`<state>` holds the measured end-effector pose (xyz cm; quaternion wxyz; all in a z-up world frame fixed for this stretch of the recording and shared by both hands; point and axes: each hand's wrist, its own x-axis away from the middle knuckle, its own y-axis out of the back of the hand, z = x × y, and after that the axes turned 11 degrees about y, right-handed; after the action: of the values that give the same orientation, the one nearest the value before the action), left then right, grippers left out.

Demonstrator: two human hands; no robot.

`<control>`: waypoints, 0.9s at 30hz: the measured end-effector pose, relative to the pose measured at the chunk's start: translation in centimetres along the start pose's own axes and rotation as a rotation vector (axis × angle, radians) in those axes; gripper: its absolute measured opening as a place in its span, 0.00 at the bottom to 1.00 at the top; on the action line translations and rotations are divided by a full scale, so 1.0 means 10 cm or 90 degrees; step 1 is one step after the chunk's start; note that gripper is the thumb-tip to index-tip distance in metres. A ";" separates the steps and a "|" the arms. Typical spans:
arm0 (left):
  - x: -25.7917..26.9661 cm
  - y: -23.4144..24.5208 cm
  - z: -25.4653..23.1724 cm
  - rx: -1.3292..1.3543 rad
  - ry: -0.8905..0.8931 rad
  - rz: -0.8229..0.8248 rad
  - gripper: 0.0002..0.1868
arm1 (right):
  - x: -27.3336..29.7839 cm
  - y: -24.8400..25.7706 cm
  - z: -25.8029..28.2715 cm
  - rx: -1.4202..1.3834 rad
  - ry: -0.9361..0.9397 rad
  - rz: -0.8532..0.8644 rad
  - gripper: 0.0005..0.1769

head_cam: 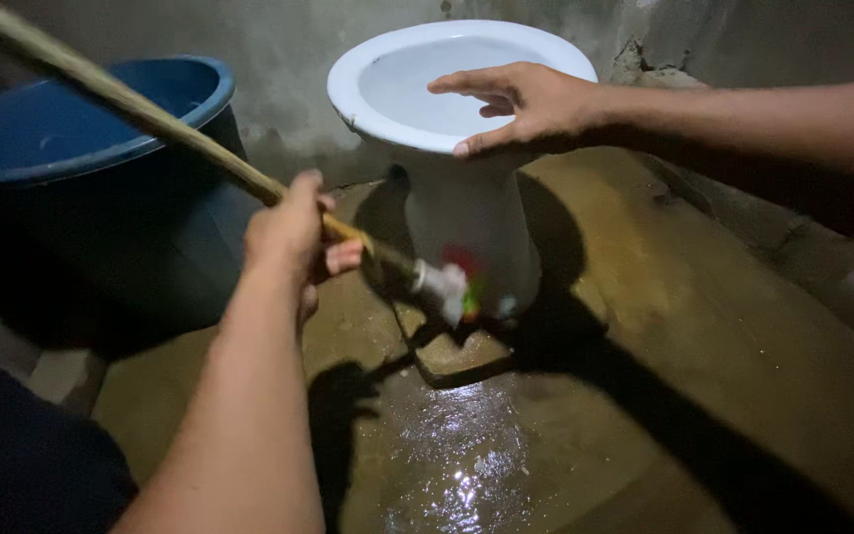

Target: The person scrubs the inside of a white toilet bowl using a long-handled brush with red and green bristles. They hold the bowl steady with one hand and scrub the interior surfaces in circular motions, then briefly scrub the exterior base before returning to the interior.

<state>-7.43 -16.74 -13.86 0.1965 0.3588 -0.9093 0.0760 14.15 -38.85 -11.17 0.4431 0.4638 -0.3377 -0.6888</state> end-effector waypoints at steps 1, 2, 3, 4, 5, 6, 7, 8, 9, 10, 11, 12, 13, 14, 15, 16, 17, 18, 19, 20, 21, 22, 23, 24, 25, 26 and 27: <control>-0.01 0.00 0.07 -0.014 -0.002 -0.030 0.18 | 0.00 0.02 -0.01 0.026 -0.006 -0.009 0.47; -0.02 -0.02 0.14 -0.028 -0.003 -0.060 0.17 | 0.01 0.03 -0.02 0.051 -0.012 -0.018 0.47; -0.03 -0.02 0.18 -0.042 -0.004 -0.090 0.16 | 0.01 0.05 -0.03 0.077 -0.019 -0.026 0.48; -0.04 -0.01 0.18 -0.016 -0.016 -0.085 0.17 | 0.02 0.07 -0.03 0.074 -0.004 -0.031 0.47; -0.04 0.01 0.17 0.011 -0.028 -0.080 0.17 | 0.04 0.11 -0.03 0.070 0.010 -0.035 0.46; -0.03 0.01 0.15 0.037 -0.040 -0.072 0.17 | 0.06 0.14 -0.03 0.068 0.023 -0.040 0.44; -0.03 0.00 0.09 0.042 -0.062 -0.064 0.17 | 0.07 0.15 -0.03 0.070 0.038 -0.040 0.43; -0.05 -0.02 0.01 0.045 -0.082 -0.054 0.18 | 0.07 0.14 -0.03 0.071 0.050 -0.039 0.42; -0.07 -0.05 -0.07 0.049 -0.103 -0.045 0.18 | 0.08 0.13 -0.02 0.072 0.063 -0.039 0.41; -0.08 -0.09 -0.12 0.045 -0.122 -0.037 0.18 | 0.07 0.13 0.00 0.118 0.056 -0.028 0.38; -0.11 -0.15 -0.15 0.041 -0.141 -0.030 0.19 | 0.05 0.14 0.02 0.165 0.049 -0.018 0.35; -0.14 -0.20 -0.16 0.036 -0.161 -0.021 0.19 | 0.04 0.16 0.04 0.212 0.040 -0.009 0.32; -0.16 -0.24 -0.12 -0.035 -0.129 -0.017 0.20 | 0.03 0.17 0.07 0.175 -0.001 0.002 0.33; -0.17 -0.28 -0.05 -0.105 -0.100 -0.016 0.22 | -0.01 0.18 0.10 0.140 -0.039 0.012 0.34; -0.18 -0.29 0.00 -0.175 -0.070 -0.014 0.23 | -0.04 0.19 0.13 0.104 -0.077 0.022 0.35; -0.17 -0.27 0.06 -0.166 -0.061 -0.018 0.25 | -0.05 0.21 0.16 0.085 -0.078 0.026 0.34; -0.13 -0.24 0.14 -0.158 -0.053 -0.021 0.26 | -0.05 0.22 0.19 0.066 -0.079 0.031 0.33; -0.10 -0.25 0.19 -0.151 -0.041 -0.022 0.28 | -0.02 0.21 0.19 0.045 -0.085 0.037 0.32; -0.09 -0.25 0.17 -0.129 -0.054 0.004 0.27 | 0.00 0.21 0.18 0.053 -0.085 0.039 0.31; -0.09 -0.21 0.10 -0.106 -0.067 0.025 0.27 | -0.02 0.19 0.17 0.060 -0.082 0.042 0.30; -0.09 -0.18 0.03 -0.083 -0.080 0.047 0.26 | -0.05 0.17 0.14 0.068 -0.078 0.045 0.29; -0.08 -0.17 -0.04 -0.070 -0.103 0.071 0.25 | -0.04 0.14 0.11 0.075 -0.041 0.036 0.27; -0.08 -0.16 -0.12 -0.056 -0.127 0.095 0.24 | -0.03 0.10 0.07 0.083 -0.004 0.027 0.25; -0.08 -0.16 -0.17 -0.045 -0.153 0.120 0.23 | -0.01 0.07 0.03 0.092 0.031 0.015 0.24; -0.08 -0.18 -0.15 -0.109 -0.132 0.104 0.24 | 0.01 0.04 0.00 0.091 0.016 0.003 0.24; -0.08 -0.20 -0.10 -0.171 -0.110 0.084 0.25 | 0.00 0.01 -0.02 0.090 0.004 -0.007 0.23; -0.11 -0.19 -0.05 -0.233 -0.087 0.063 0.26 | -0.01 -0.01 -0.03 0.088 -0.008 -0.016 0.23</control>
<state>-5.26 -17.31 -13.85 0.1923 0.2760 -0.9358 -0.1058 14.46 -38.72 -11.30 0.3990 0.4930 -0.3812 -0.6727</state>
